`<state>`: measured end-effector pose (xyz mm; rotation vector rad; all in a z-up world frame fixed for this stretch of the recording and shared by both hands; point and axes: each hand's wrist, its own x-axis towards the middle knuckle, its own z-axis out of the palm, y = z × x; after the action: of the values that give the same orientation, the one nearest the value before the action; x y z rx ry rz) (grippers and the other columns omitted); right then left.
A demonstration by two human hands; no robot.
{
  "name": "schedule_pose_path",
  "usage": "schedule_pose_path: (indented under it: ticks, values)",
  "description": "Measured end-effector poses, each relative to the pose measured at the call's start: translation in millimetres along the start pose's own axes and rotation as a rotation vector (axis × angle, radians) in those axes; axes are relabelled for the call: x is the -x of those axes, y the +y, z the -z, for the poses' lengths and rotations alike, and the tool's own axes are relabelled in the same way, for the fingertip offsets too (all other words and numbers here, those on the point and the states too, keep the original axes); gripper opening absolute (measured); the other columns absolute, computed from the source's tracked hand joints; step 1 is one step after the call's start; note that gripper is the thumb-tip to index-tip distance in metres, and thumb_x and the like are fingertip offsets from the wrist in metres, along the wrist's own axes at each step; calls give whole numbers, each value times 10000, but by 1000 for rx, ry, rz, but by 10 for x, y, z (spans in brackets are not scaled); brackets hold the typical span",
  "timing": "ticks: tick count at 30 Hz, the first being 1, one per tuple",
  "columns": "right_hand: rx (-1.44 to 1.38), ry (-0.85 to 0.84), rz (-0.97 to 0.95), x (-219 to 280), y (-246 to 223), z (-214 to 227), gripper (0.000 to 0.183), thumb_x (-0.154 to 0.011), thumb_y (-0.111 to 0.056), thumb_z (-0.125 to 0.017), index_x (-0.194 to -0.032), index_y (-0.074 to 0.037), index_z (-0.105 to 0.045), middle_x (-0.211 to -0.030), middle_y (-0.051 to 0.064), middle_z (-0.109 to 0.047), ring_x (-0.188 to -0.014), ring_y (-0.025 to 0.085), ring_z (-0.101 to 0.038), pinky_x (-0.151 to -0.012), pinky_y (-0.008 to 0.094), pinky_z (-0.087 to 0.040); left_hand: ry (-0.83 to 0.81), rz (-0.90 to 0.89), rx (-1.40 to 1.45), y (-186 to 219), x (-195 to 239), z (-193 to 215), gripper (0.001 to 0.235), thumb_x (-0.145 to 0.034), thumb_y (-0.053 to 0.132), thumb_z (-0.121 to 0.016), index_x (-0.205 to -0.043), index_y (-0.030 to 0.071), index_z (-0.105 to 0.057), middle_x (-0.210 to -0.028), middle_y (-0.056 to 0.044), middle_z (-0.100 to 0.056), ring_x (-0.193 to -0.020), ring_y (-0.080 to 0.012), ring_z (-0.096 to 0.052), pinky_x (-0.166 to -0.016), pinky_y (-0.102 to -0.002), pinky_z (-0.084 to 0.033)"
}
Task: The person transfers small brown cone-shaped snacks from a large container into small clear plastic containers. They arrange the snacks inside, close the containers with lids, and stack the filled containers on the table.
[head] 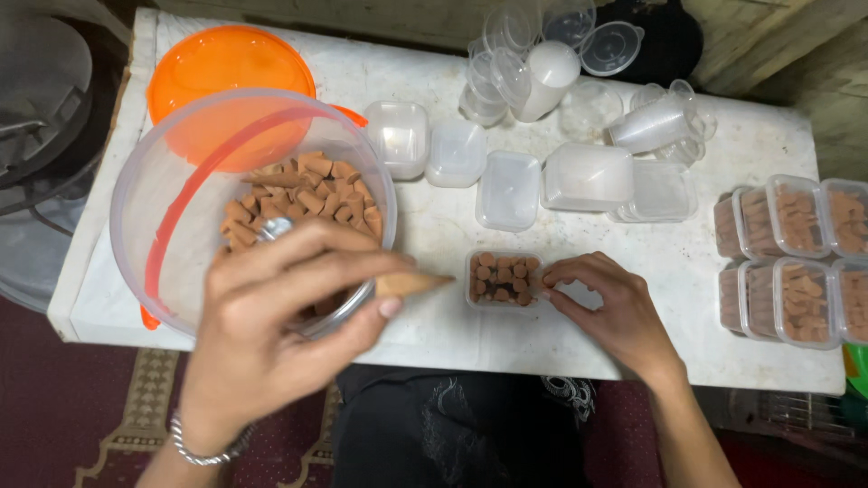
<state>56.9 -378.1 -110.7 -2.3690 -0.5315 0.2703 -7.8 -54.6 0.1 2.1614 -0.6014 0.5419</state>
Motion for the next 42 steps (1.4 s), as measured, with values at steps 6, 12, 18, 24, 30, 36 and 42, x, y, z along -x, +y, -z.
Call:
schedule_pose_path:
  ticks: [6, 12, 18, 24, 30, 36, 42]
  values:
    - [-62, 6, -19, 66, 267, -219, 206, -824, -165, -763, -1030, -150, -755, -997, -1, -768, -993, 149, -704, -878, 299, -566, -130, -16, 170, 62, 66, -679, 284, -886, 147, -731, -1108, -2, -635, -975, -90, -656, -820, -256, -675, -686, -371, -553]
    - [0, 105, 39, 68, 280, -318, 140, -865, -170, -725, -1000, -148, -755, -1031, -35, -765, -1007, 148, -668, -831, 288, -545, -224, 37, 202, 122, 155, -1017, 110, -939, 185, -630, -949, 80, -600, -887, -41, -626, -762, -253, -623, -558, -380, -472]
    - [143, 221, 326, 143, 462, -455, 256, -888, -76, -694, -1144, -93, -712, -1181, 25, -667, -1010, 223, -622, -826, 345, -546, -150, 143, 227, -158, 301, -1266, 171, -879, 125, -733, -1011, 62, -645, -1010, -43, -668, -889, -239, -678, -698, -358, -549]
    - [150, 232, 301, 180, 427, -429, 199, -890, -84, -682, -1078, -111, -743, -1164, 44, -646, -1018, 232, -600, -820, 360, -543, -160, 235, 262, -305, 368, -1431, 168, -865, 97, -755, -987, 145, -649, -934, 2, -640, -667, -171, -627, -647, -302, -495]
    - [133, 218, 284, 178, 404, -447, 185, -878, -71, -679, -1050, -100, -744, -1156, 29, -665, -1001, 213, -622, -814, 348, -546, -117, 296, 275, -390, 372, -1574, 243, -835, 114, -802, -1004, 161, -634, -885, 40, -669, -698, -127, -604, -678, -266, -484]
    - [-77, 168, 131, 133, 187, -283, 250, -847, -68, -715, -1087, -142, -711, -1110, 55, -709, -1024, 250, -679, -800, 373, -558, -114, 333, 249, -450, 333, -1684, 223, -743, 90, -830, -924, 155, -718, -825, -2, -737, -831, -213, -731, -674, -318, -545]
    - [-157, 199, 207, 169, 157, -343, 299, -821, -70, -788, -1089, -107, -661, -1078, 59, -717, -1034, 242, -687, -798, 347, -566, -137, 313, 225, -319, 232, -1745, 186, -759, 75, -816, -899, 153, -721, -845, 2, -729, -855, -239, -722, -694, -345, -528]
